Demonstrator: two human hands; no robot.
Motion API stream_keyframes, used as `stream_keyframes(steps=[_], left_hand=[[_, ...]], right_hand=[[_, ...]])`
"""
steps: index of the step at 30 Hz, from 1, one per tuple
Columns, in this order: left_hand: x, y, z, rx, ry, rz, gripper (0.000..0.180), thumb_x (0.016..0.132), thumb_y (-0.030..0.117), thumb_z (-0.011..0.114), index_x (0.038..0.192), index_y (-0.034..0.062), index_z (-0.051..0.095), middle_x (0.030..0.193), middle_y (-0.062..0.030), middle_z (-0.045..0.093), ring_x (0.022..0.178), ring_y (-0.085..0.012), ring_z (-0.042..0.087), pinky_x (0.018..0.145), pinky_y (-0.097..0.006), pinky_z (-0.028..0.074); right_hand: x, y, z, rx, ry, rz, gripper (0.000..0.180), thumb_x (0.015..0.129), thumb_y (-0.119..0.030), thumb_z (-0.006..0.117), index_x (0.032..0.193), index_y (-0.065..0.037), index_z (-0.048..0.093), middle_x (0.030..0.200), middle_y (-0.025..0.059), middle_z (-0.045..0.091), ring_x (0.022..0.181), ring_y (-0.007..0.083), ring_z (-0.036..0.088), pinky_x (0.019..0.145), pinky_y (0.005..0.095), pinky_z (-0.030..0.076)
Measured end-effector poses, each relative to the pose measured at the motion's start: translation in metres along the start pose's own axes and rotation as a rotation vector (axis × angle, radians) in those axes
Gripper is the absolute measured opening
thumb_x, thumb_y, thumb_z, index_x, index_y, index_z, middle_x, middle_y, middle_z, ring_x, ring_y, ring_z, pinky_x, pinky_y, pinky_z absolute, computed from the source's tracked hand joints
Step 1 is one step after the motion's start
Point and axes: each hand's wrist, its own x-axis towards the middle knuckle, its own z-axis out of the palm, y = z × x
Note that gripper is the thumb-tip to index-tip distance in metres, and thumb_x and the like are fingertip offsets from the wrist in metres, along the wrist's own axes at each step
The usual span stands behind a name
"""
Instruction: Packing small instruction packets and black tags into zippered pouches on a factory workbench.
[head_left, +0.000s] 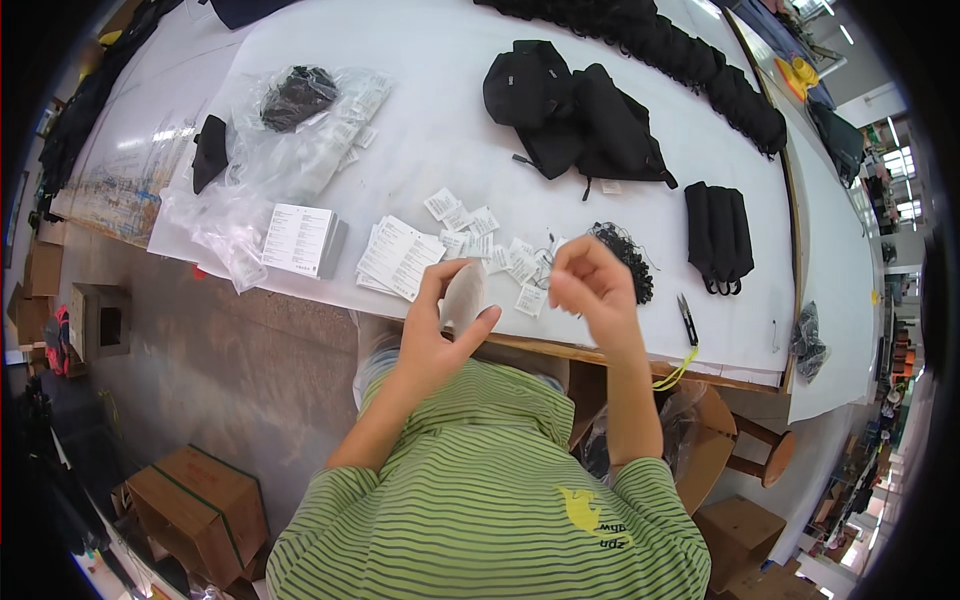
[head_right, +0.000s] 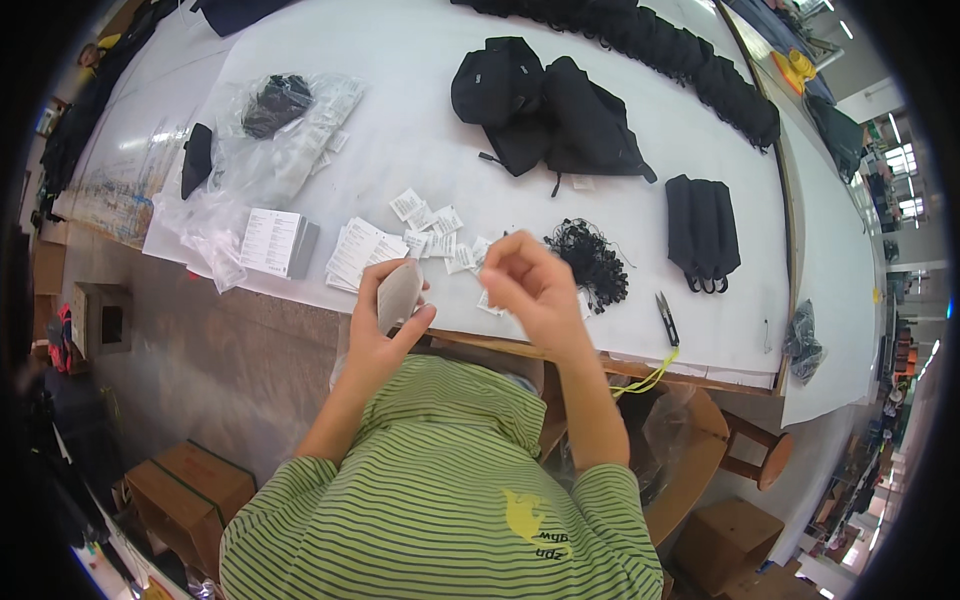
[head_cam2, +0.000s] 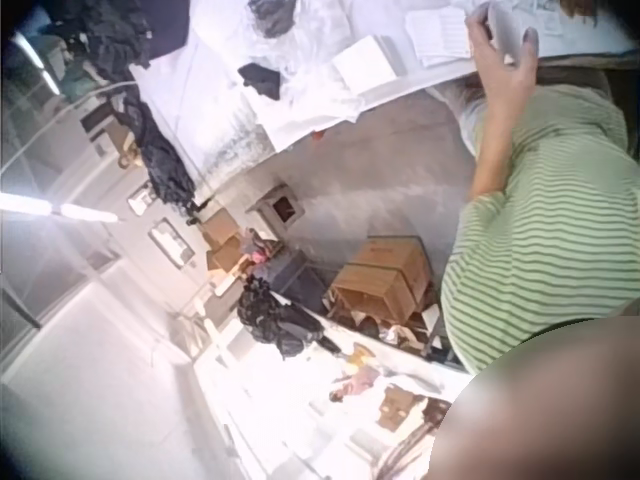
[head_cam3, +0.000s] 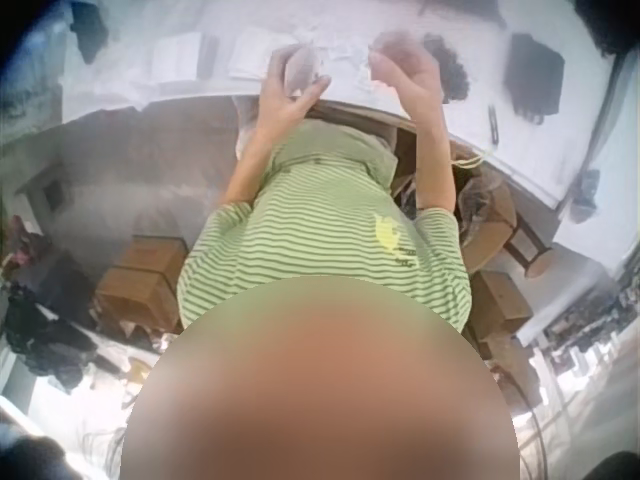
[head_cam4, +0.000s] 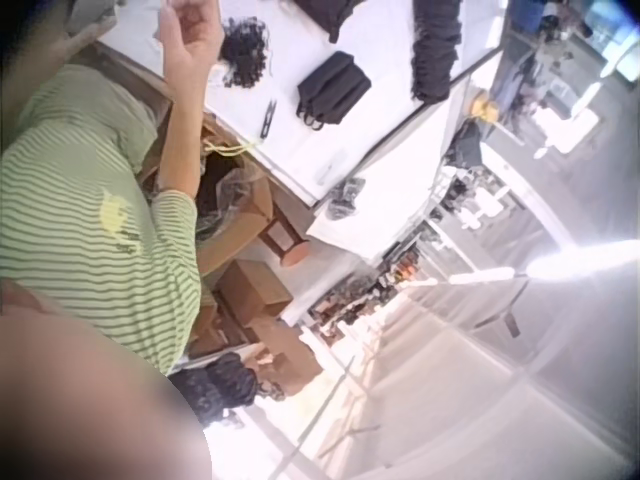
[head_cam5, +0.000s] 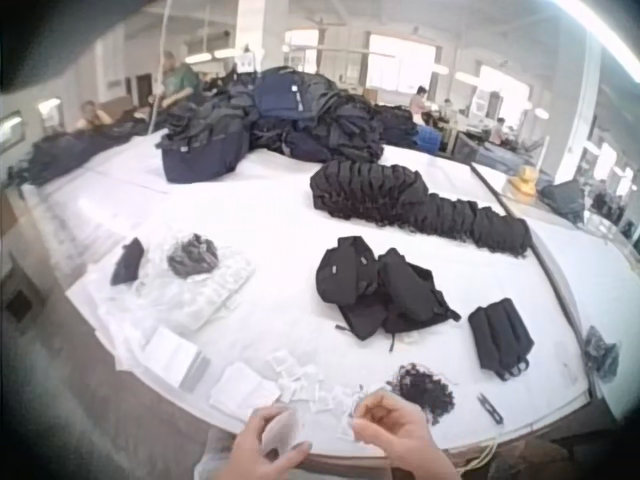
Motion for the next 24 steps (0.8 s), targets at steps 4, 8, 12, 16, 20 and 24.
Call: stream_keyframes(steps=[4, 8, 12, 16, 20, 24], left_hand=[[0.001, 0.004, 0.003, 0.071, -0.001, 0.233, 0.025, 0.084, 0.005, 0.062, 0.109, 0.004, 0.061, 0.105, -0.0107, 0.054, 0.094, -0.0219, 0.055, 0.084, -0.03, 0.043], [-0.004, 0.006, 0.004, 0.171, 0.036, 0.261, 0.02, 0.084, 0.0, 0.061, 0.103, 0.0029, 0.066, 0.101, -0.0106, 0.057, 0.089, -0.0207, 0.056, 0.078, -0.028, 0.045], [-0.005, 0.007, 0.008, 0.125, 0.081, 0.26, 0.022, 0.081, -0.001, 0.064, 0.102, 0.0032, 0.066, 0.095, -0.0095, 0.059, 0.084, -0.0204, 0.058, 0.074, -0.027, 0.046], [-0.003, 0.007, 0.01, 0.117, 0.138, 0.297, 0.023, 0.077, -0.003, 0.068, 0.099, 0.0021, 0.065, 0.093, -0.0085, 0.06, 0.083, -0.0187, 0.059, 0.073, -0.026, 0.046], [-0.007, 0.004, 0.01, 0.202, 0.134, 0.344, 0.024, 0.074, -0.007, 0.07, 0.096, 0.0018, 0.065, 0.094, -0.009, 0.062, 0.083, -0.0159, 0.06, 0.072, -0.025, 0.047], [-0.007, 0.0, 0.009, 0.206, 0.141, 0.412, 0.023, 0.073, -0.008, 0.07, 0.094, 0.002, 0.066, 0.093, -0.0087, 0.062, 0.081, -0.0146, 0.06, 0.07, -0.024, 0.047]], right_hand=[[-0.018, 0.01, 0.028, -0.262, 0.02, -0.094, 0.011, 0.08, -0.006, 0.068, 0.086, -0.005, 0.059, 0.058, -0.0057, 0.043, 0.051, 0.002, 0.035, 0.048, 0.0188, 0.027], [-0.02, 0.012, 0.038, -0.331, 0.123, -0.114, 0.011, 0.077, -0.007, 0.071, 0.083, -0.006, 0.061, 0.053, -0.0068, 0.036, 0.047, 0.0023, 0.029, 0.044, 0.0213, 0.023], [-0.022, 0.015, 0.04, -0.488, 0.202, -0.181, 0.012, 0.076, -0.008, 0.071, 0.085, -0.007, 0.063, 0.053, -0.0045, 0.034, 0.047, 0.0042, 0.028, 0.043, 0.0226, 0.022], [-0.023, 0.018, 0.04, -0.591, 0.266, -0.267, 0.013, 0.076, -0.008, 0.072, 0.086, -0.007, 0.064, 0.053, -0.0028, 0.034, 0.045, 0.0064, 0.029, 0.043, 0.0235, 0.023], [-0.021, 0.022, 0.047, -0.603, 0.319, -0.335, 0.013, 0.074, -0.003, 0.073, 0.084, -0.006, 0.065, 0.053, -0.0056, 0.035, 0.046, 0.0024, 0.027, 0.043, 0.021, 0.02], [-0.027, 0.028, 0.051, -0.575, 0.36, -0.321, 0.013, 0.077, -0.004, 0.071, 0.086, -0.006, 0.064, 0.054, -0.0018, 0.04, 0.046, 0.0055, 0.033, 0.044, 0.0225, 0.026]])
